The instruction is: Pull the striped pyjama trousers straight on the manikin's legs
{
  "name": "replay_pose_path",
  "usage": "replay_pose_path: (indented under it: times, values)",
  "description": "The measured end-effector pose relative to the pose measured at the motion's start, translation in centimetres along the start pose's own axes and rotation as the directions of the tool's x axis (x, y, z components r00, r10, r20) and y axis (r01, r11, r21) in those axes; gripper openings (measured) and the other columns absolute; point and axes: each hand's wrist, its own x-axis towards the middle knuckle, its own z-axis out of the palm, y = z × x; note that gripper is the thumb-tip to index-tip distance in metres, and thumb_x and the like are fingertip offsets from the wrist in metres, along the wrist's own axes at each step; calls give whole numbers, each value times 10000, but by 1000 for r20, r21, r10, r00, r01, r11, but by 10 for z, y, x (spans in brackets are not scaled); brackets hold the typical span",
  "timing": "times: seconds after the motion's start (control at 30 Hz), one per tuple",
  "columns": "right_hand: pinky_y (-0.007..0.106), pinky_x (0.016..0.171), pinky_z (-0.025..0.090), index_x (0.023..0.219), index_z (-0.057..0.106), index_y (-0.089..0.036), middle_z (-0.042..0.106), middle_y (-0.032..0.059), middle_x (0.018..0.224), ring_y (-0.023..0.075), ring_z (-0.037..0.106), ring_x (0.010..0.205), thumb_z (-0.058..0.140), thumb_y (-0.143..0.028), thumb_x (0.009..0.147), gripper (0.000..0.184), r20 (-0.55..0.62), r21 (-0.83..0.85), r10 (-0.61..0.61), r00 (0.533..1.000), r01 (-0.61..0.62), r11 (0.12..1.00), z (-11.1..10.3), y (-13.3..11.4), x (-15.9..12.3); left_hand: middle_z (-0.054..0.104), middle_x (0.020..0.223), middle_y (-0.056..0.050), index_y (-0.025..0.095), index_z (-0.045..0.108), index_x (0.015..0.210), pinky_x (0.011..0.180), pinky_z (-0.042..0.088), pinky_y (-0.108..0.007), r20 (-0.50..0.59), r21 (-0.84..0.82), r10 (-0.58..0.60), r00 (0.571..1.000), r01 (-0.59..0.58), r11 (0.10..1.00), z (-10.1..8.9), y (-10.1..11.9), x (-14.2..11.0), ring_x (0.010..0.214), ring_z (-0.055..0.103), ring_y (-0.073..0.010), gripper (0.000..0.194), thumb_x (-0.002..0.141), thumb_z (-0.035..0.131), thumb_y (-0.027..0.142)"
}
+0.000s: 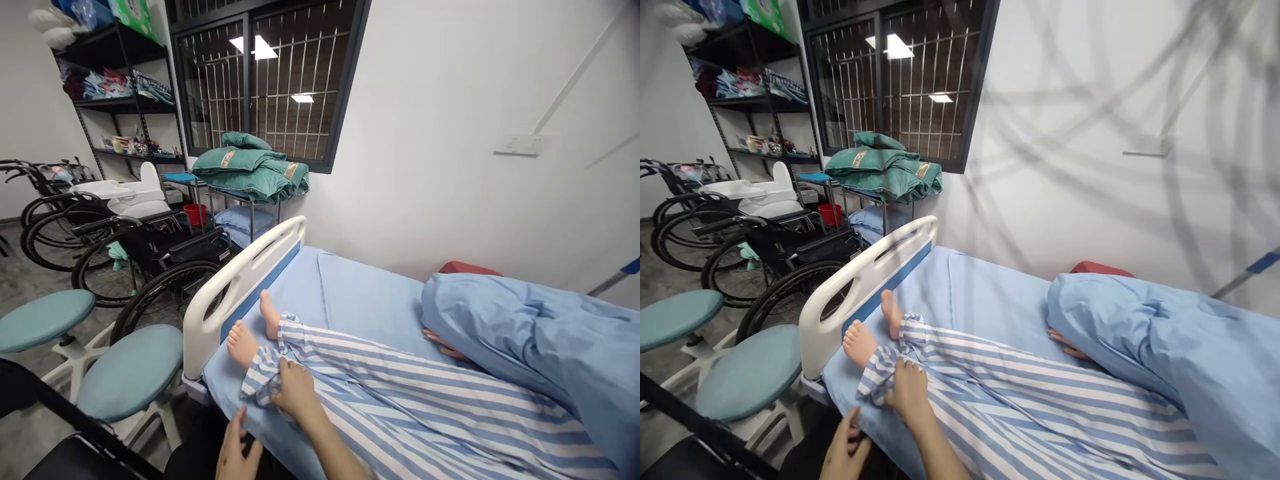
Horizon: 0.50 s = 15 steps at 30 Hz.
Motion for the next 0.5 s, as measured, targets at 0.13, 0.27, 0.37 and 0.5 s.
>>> replay_pose_path:
  times: [0.13,0.27,0.37,0.5]
  values:
    - [337,691,462,1038,537,-159,661,111,954,281,629,868,656,-306,548,525,111,14,-2,994,1,1000,10,-8,22,510,1227,-196,116,258,1358,837,483,-339,-19,-399,-247,969,219,891,7,26,54,1026,586,-259,848,647,627,395]
    - [333,665,471,1047,534,-153,667,117,931,280,640,846,630,-259,554,512,113,-36,-10,994,15,999,11,-13,13,560,1189,-153,194,298,1322,800,504,-321,82,-640,-194,978,200,742,11,50,75,976,614,-238,836,606,717,296]
    - [337,645,468,1047,523,-161,667,120,919,285,642,820,648,-301,550,531,117,-20,-52,992,54,998,-14,-22,-7,614,1099,-138,159,434,1211,772,512,-303,-21,-713,-92,996,49,700,7,81,69,925,629,-230,703,597,737,319]
    - [315,638,449,1062,493,-146,661,117,907,263,638,800,625,-285,601,500,17,-53,-97,995,98,994,-91,-34,-33,625,1062,-120,121,531,1088,708,512,-282,-236,-623,65,970,-202,756,-13,162,48,887,621,-226,624,562,756,369]
